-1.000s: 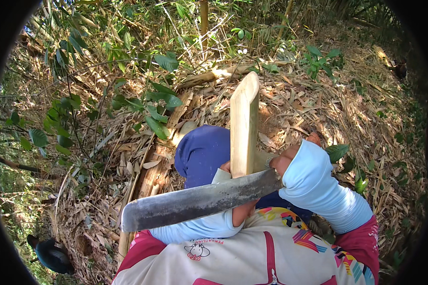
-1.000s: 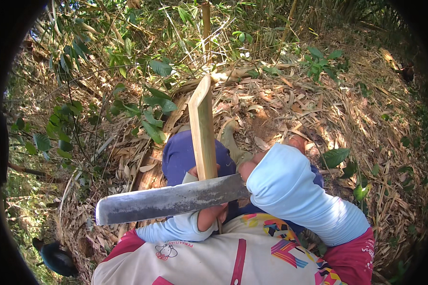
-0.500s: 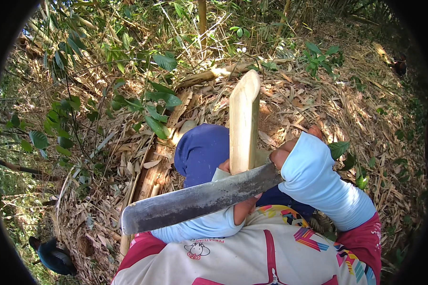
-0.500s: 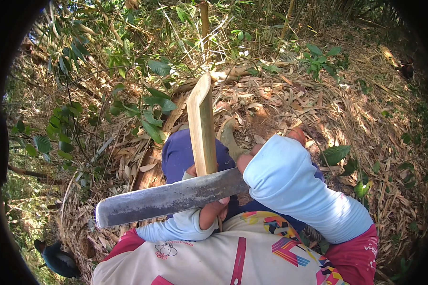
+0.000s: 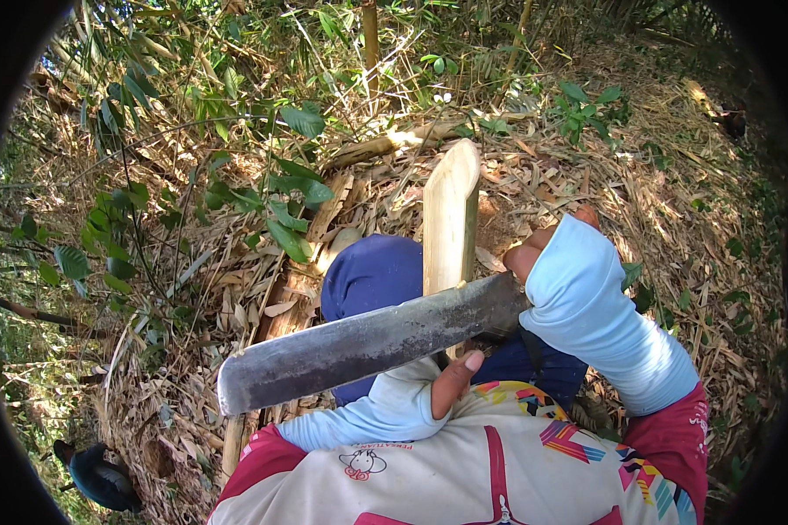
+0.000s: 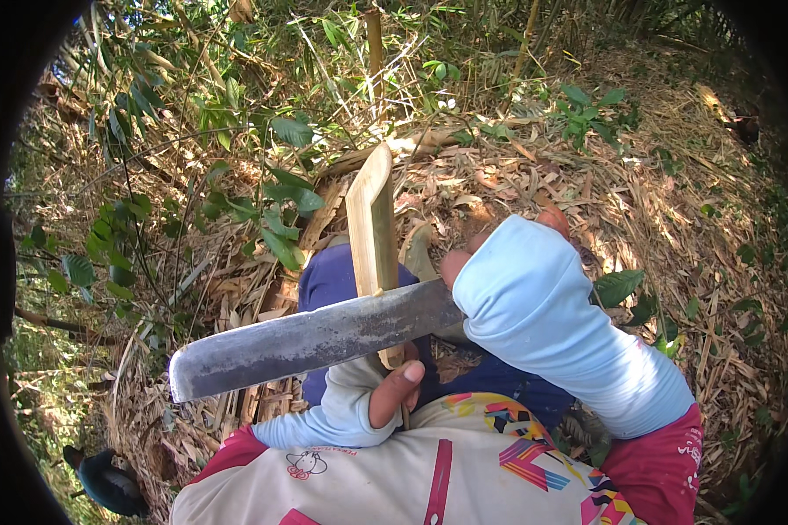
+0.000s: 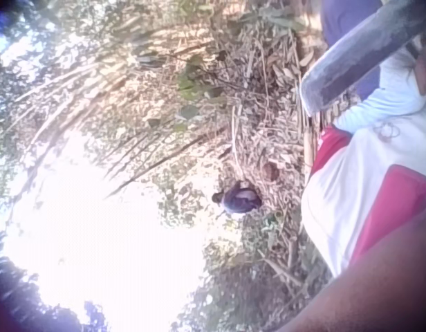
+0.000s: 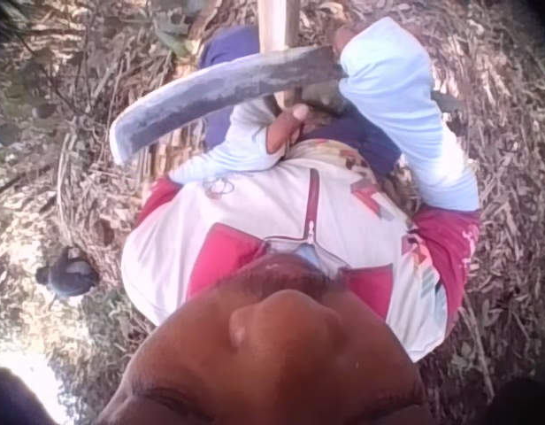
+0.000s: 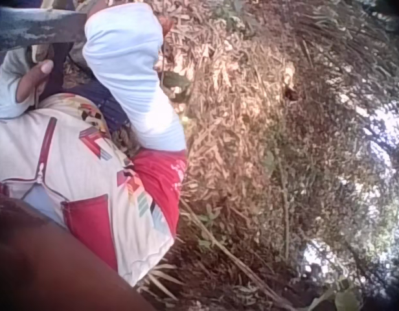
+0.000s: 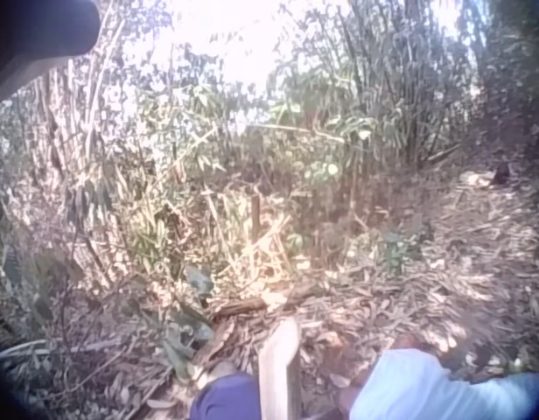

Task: The person sits on the forest floor and uses a large curved blade to shave and shape a piece of bamboo. They repeatedly scrape the surface to thin the material and form a curved, spoon-like shape, occasionally rotating the piece to work different sides.

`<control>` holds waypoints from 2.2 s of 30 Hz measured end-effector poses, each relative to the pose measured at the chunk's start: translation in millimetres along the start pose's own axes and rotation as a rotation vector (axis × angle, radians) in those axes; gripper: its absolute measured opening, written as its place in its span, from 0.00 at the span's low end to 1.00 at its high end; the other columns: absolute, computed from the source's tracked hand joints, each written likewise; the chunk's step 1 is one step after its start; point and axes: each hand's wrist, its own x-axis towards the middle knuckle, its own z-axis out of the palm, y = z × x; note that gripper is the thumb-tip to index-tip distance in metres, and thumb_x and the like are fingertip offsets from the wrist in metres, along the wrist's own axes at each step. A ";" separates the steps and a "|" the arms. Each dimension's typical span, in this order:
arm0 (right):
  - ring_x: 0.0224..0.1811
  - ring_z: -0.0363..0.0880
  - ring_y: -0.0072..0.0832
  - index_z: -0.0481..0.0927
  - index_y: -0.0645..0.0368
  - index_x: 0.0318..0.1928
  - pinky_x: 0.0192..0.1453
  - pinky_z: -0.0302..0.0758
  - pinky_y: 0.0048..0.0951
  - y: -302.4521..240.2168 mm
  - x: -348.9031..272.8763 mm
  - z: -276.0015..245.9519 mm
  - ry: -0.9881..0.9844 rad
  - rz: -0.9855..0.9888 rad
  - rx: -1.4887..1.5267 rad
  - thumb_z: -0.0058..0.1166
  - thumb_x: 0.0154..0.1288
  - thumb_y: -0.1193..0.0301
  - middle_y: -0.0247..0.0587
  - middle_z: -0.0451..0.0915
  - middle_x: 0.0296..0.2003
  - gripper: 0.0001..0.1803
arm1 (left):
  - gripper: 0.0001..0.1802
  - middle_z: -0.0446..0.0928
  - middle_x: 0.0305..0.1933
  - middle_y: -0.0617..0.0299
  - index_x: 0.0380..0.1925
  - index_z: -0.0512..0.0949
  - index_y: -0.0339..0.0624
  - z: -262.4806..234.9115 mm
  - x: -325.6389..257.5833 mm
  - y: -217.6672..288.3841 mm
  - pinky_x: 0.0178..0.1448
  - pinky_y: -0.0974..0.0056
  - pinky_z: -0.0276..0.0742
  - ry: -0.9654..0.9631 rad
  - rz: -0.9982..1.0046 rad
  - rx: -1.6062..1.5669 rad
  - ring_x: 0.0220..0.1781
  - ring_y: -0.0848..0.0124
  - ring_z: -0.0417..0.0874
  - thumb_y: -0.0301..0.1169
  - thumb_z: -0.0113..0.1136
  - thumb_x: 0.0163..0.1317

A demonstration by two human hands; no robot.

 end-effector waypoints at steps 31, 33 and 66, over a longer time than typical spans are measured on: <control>0.24 0.74 0.35 0.73 0.50 0.26 0.33 0.65 0.53 -7.8 -10.1 12.8 -0.017 -0.062 0.067 0.56 0.45 0.64 0.30 0.69 0.17 0.08 | 0.33 0.77 0.35 0.65 0.60 0.60 0.34 3.8 -1.0 14.0 0.38 0.73 0.73 0.027 0.086 -0.178 0.32 0.79 0.76 0.34 0.66 0.60; 0.24 0.74 0.35 0.73 0.50 0.26 0.33 0.64 0.53 -6.1 -8.2 11.8 -0.011 -0.071 0.058 0.56 0.45 0.64 0.31 0.69 0.17 0.08 | 0.32 0.77 0.34 0.65 0.60 0.60 0.34 1.4 -1.9 9.0 0.37 0.73 0.72 0.019 0.080 -0.153 0.31 0.79 0.76 0.33 0.65 0.62; 0.34 0.82 0.43 0.78 0.57 0.43 0.39 0.76 0.44 33.0 48.6 -21.9 -0.224 0.328 0.038 0.59 0.58 0.69 0.46 0.81 0.27 0.12 | 0.32 0.71 0.30 0.59 0.61 0.54 0.41 11.7 0.5 7.5 0.23 0.70 0.71 0.049 0.152 -0.175 0.18 0.76 0.72 0.23 0.58 0.61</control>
